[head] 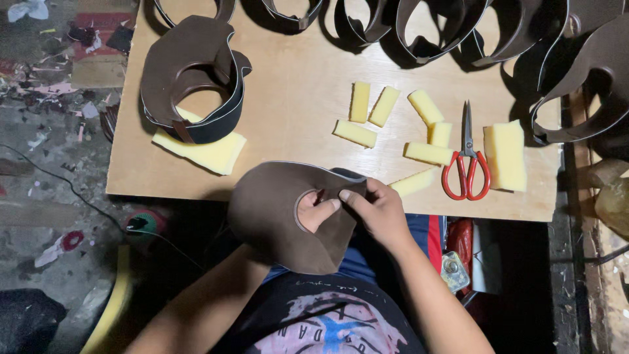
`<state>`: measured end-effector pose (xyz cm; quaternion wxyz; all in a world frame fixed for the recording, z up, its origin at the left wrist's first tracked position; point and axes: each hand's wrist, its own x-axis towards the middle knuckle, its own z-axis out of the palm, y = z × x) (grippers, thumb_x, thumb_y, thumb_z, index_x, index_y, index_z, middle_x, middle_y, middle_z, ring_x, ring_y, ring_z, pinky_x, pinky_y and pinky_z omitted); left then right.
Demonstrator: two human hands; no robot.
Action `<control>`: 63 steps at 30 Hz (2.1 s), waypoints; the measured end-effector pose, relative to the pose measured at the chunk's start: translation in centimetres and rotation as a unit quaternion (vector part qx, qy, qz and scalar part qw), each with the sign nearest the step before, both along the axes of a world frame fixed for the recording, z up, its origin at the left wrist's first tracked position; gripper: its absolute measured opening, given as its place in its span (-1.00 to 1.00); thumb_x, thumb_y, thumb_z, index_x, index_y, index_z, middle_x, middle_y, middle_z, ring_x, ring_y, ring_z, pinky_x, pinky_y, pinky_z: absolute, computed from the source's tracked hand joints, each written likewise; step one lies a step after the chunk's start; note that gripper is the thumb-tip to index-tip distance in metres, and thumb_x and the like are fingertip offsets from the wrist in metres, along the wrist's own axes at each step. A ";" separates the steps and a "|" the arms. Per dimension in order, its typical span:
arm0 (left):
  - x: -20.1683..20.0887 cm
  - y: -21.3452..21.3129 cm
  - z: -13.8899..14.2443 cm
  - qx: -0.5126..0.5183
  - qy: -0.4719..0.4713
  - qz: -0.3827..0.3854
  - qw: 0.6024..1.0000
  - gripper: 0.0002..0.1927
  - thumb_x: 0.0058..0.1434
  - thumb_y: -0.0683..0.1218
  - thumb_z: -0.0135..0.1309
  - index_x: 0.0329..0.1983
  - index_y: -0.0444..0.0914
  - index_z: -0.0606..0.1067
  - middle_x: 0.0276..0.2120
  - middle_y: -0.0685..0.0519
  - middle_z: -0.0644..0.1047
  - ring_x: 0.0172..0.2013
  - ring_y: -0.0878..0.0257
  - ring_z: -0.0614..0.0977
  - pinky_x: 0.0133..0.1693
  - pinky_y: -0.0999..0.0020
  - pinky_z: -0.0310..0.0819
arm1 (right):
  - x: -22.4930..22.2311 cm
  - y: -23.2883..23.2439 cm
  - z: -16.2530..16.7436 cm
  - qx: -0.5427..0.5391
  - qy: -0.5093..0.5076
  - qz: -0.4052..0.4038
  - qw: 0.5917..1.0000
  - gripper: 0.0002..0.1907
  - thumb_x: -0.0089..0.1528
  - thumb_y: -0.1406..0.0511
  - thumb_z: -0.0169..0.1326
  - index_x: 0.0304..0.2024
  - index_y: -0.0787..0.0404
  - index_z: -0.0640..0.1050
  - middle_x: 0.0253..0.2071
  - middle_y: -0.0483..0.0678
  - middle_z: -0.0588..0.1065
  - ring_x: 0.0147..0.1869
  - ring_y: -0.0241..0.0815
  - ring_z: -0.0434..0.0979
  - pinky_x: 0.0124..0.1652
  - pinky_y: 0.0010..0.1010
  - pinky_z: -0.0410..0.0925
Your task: The person sits at a workbench covered with brown shoe upper components and yellow foam pieces. They pick up foam pieces by hand, insert them into the opening of a shoe upper, and press and shape the foam inside, working on one upper at a time and setting finished ones aside.
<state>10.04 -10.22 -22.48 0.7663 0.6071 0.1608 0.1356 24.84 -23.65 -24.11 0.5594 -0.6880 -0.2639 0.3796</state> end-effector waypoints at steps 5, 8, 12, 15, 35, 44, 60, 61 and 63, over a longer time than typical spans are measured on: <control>0.7 0.2 -1.7 -0.131 -0.042 0.127 0.982 -0.70 0.31 -0.17 0.08 0.08 -0.39 0.50 -0.09 0.02 0.63 -0.10 0.28 0.65 -0.03 0.34 0.55 | 0.4 1.1 2.6 0.086 0.102 -0.186 0.973 -0.77 0.23 0.37 0.18 -0.07 0.30 0.54 -0.25 -0.10 0.59 -0.28 -0.33 0.55 -0.29 -0.43 0.45; 0.9 -0.7 -1.1 -0.051 0.021 -0.024 0.998 -0.65 0.26 -0.19 0.10 0.09 -0.41 0.57 -0.09 0.03 0.66 -0.16 0.34 0.60 -0.09 0.42 0.48 | 0.3 2.1 3.9 0.172 0.108 -0.214 0.955 -0.70 0.22 0.41 0.20 0.00 0.33 0.51 -0.15 -0.06 0.58 -0.17 -0.28 0.58 -0.17 -0.40 0.47; 2.1 -1.9 1.1 0.038 0.046 0.136 0.989 -0.80 0.38 -0.16 0.12 -0.04 -0.36 0.63 -0.16 -0.06 0.70 -0.17 0.28 0.64 -0.10 0.38 0.53 | -1.1 2.5 4.5 0.202 0.045 -0.202 0.957 -0.62 0.21 0.41 0.20 0.09 0.33 0.51 -0.04 -0.11 0.56 -0.02 -0.27 0.56 -0.03 -0.42 0.43; 3.1 -1.7 2.9 0.135 0.055 0.261 0.954 -0.82 0.33 -0.18 0.05 -0.06 -0.28 0.58 -0.21 -0.04 0.68 -0.18 0.20 0.70 -0.11 0.37 0.53 | -2.0 1.8 4.1 0.022 0.040 -0.187 0.981 -0.74 0.31 0.31 0.14 -0.01 0.33 0.60 -0.15 -0.06 0.64 -0.07 -0.22 0.64 -0.02 -0.40 0.44; 2.1 -2.2 1.2 0.458 -0.032 0.215 0.862 -0.78 0.14 -0.23 0.12 -0.12 -0.31 0.53 -0.21 -0.19 0.60 -0.17 -0.11 0.64 -0.10 0.16 0.53 | -0.8 1.4 -0.4 0.204 0.039 -0.197 0.958 -0.76 0.25 0.44 0.18 -0.03 0.33 0.55 -0.11 -0.06 0.56 -0.07 -0.24 0.57 -0.06 -0.37 0.45; 1.6 -3.2 2.4 0.256 -0.043 0.212 0.942 -0.67 0.17 -0.32 0.07 0.03 -0.33 0.49 -0.18 -0.16 0.64 -0.11 -0.01 0.72 -0.05 0.23 0.58 | -1.1 1.5 0.3 -0.029 -0.032 -0.159 0.986 -0.84 0.28 0.34 0.21 -0.28 0.36 0.62 -0.34 0.00 0.56 -0.24 -0.19 0.55 -0.19 -0.35 0.44; 1.4 -1.7 1.7 0.410 0.063 0.253 0.874 -0.42 0.18 -0.12 0.07 0.30 -0.30 0.34 -0.12 -0.32 0.58 -0.12 -0.31 0.61 -0.08 -0.06 0.50 | -1.1 2.2 0.7 0.121 -0.079 -0.164 0.976 -0.79 0.18 0.41 0.13 -0.14 0.39 0.56 -0.22 -0.06 0.57 -0.16 -0.27 0.55 -0.14 -0.41 0.43; 1.5 -1.5 1.6 0.427 0.084 0.253 0.864 -0.38 0.17 -0.12 0.07 0.32 -0.31 0.30 -0.16 -0.33 0.57 -0.14 -0.33 0.60 -0.07 -0.10 0.48 | -1.0 2.2 0.5 0.101 -0.085 -0.158 0.979 -0.80 0.20 0.40 0.11 -0.14 0.38 0.56 -0.24 -0.06 0.57 -0.18 -0.27 0.54 -0.15 -0.41 0.43; 1.3 -1.2 1.4 0.444 0.135 0.237 0.853 -0.33 0.14 -0.11 0.06 0.35 -0.30 0.26 -0.23 -0.34 0.57 -0.18 -0.35 0.59 -0.08 -0.17 0.45 | -0.9 2.0 0.0 0.059 -0.093 -0.144 0.983 -0.82 0.24 0.38 0.08 -0.16 0.37 0.57 -0.28 -0.07 0.57 -0.22 -0.28 0.54 -0.18 -0.41 0.43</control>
